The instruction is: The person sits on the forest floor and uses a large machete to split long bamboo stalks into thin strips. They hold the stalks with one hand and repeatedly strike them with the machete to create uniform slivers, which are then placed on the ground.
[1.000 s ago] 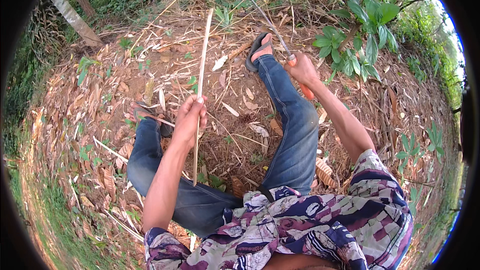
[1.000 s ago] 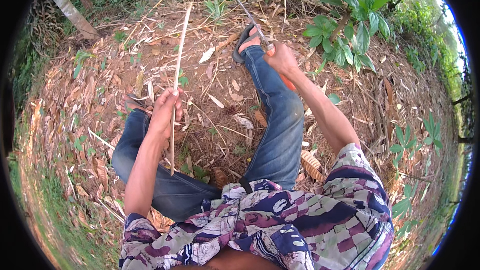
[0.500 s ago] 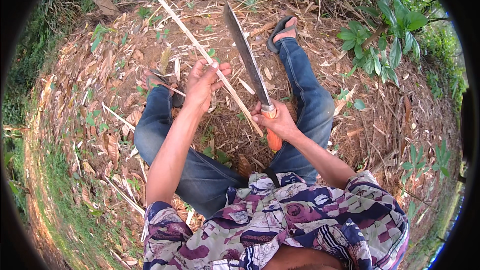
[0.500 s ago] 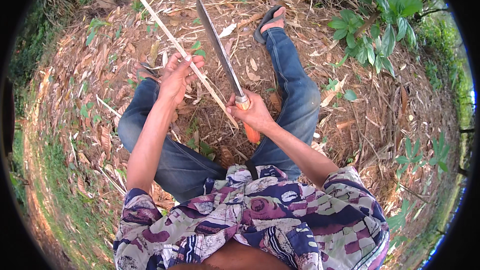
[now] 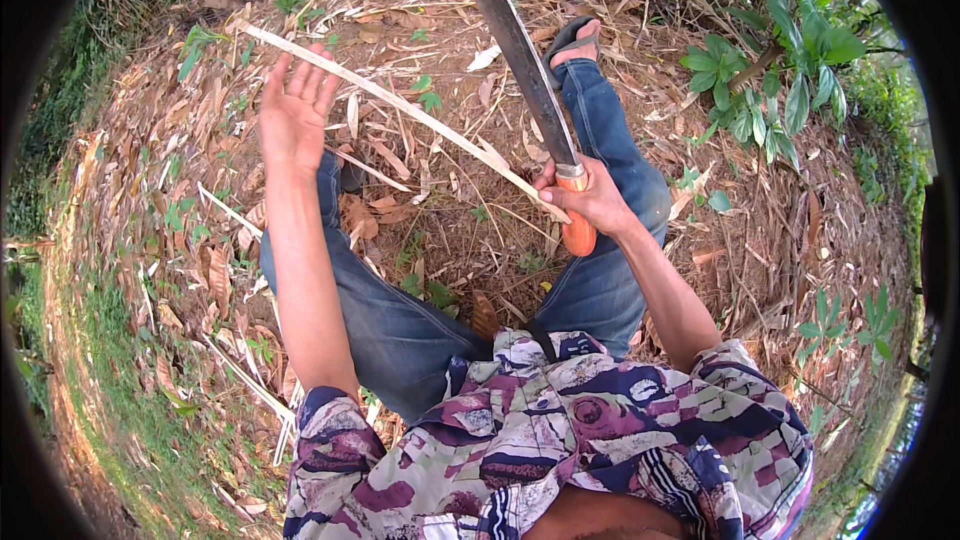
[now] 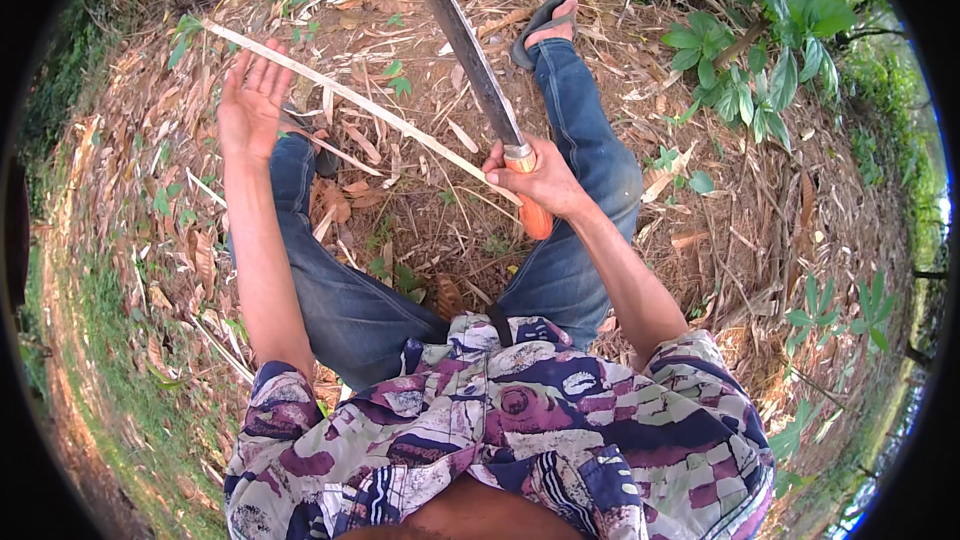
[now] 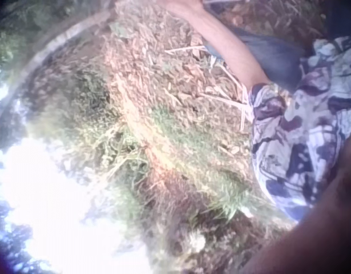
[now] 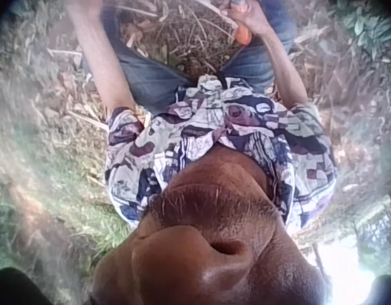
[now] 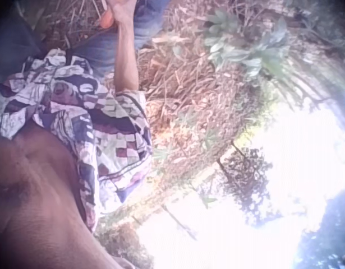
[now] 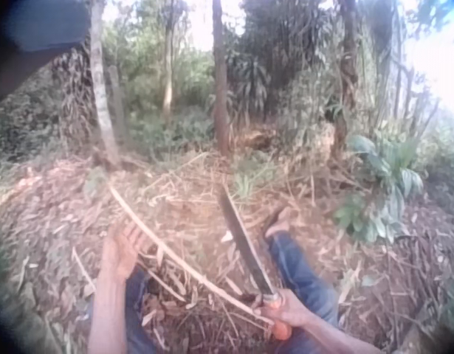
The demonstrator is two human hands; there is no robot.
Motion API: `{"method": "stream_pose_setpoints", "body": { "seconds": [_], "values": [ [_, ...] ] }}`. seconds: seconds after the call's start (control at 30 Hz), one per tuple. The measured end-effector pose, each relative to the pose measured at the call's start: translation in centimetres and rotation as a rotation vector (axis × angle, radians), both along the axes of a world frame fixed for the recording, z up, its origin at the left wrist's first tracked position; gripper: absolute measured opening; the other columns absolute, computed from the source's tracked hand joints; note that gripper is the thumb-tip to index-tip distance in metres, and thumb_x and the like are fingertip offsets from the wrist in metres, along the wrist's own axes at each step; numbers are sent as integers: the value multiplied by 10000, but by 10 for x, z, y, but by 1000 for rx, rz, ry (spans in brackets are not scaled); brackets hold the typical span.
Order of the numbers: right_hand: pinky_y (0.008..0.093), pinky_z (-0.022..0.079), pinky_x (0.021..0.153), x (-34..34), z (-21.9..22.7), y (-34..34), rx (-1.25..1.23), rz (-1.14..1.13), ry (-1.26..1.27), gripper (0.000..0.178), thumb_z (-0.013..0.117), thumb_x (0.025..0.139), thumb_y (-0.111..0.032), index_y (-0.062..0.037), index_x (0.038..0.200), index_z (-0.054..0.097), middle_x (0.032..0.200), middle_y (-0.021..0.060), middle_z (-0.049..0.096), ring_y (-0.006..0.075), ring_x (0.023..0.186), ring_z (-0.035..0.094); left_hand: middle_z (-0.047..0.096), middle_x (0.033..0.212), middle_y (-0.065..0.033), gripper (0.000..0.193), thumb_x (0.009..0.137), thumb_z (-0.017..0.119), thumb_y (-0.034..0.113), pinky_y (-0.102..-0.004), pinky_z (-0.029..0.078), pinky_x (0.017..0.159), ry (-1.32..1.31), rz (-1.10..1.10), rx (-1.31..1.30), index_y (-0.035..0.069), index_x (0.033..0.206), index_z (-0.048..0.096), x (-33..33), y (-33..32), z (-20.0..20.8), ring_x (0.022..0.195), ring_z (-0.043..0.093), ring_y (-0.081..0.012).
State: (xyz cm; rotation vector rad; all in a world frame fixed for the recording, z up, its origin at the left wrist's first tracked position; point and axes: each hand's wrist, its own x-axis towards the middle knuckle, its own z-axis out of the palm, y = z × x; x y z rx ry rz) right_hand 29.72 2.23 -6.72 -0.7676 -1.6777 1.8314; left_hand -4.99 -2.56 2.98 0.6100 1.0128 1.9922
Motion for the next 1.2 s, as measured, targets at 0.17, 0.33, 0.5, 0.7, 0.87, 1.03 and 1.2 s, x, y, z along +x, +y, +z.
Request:
{"method": "stream_pose_setpoints", "body": {
  "seconds": [0.17,0.33,0.5,0.7,0.87,1.03,1.2],
  "values": [
    [281,471,745,-6,-20,23,-73,56,-43,271,732,762,-64,-30,968,559,861,23,605,111,813,580,529,1214,-137,469,983,407,303,-396,466,954,146,65,37,40,1365,338,-39,-13,1,1146,520,-256],
    [287,479,735,-16,-44,44,-214,150,-10,248,724,775,-69,-36,958,560,851,24,589,127,817,591,585,1041,-77,349,914,571,202,-339,531,837,137,38,263,37,1212,494,-55,-25,9,967,585,-192],
    [355,501,708,-27,-46,57,187,-89,-389,283,742,747,-163,-10,914,573,824,103,652,208,786,644,615,1012,-81,207,899,588,127,-307,564,760,221,141,298,43,1084,547,-58,-29,7,904,615,-181],
    [438,480,686,-34,-2,36,575,-195,-675,424,678,770,-351,7,971,576,774,218,629,377,756,629,610,929,-87,204,857,634,44,-292,571,725,603,368,114,-2,1031,540,-29,-17,2,860,612,-152],
    [427,476,659,-64,42,-8,516,-124,-427,432,643,789,-347,26,993,566,757,225,611,355,716,628,622,840,-63,161,850,659,66,-243,517,696,773,271,-19,-23,961,585,-1,-2,-16,741,604,-118],
    [333,454,569,-94,51,-14,417,-38,-270,338,633,803,-246,13,1012,579,687,104,571,157,600,554,622,788,-27,121,836,675,56,-196,454,647,854,275,-86,-7,911,605,9,-2,-18,706,559,-67],
    [305,437,552,-111,59,-25,367,-6,-278,290,613,769,-183,4,989,599,628,76,556,125,578,530,622,765,-19,102,835,674,44,-183,438,628,875,307,-87,-8,894,609,11,-7,-19,701,557,-49]
  ]
}}
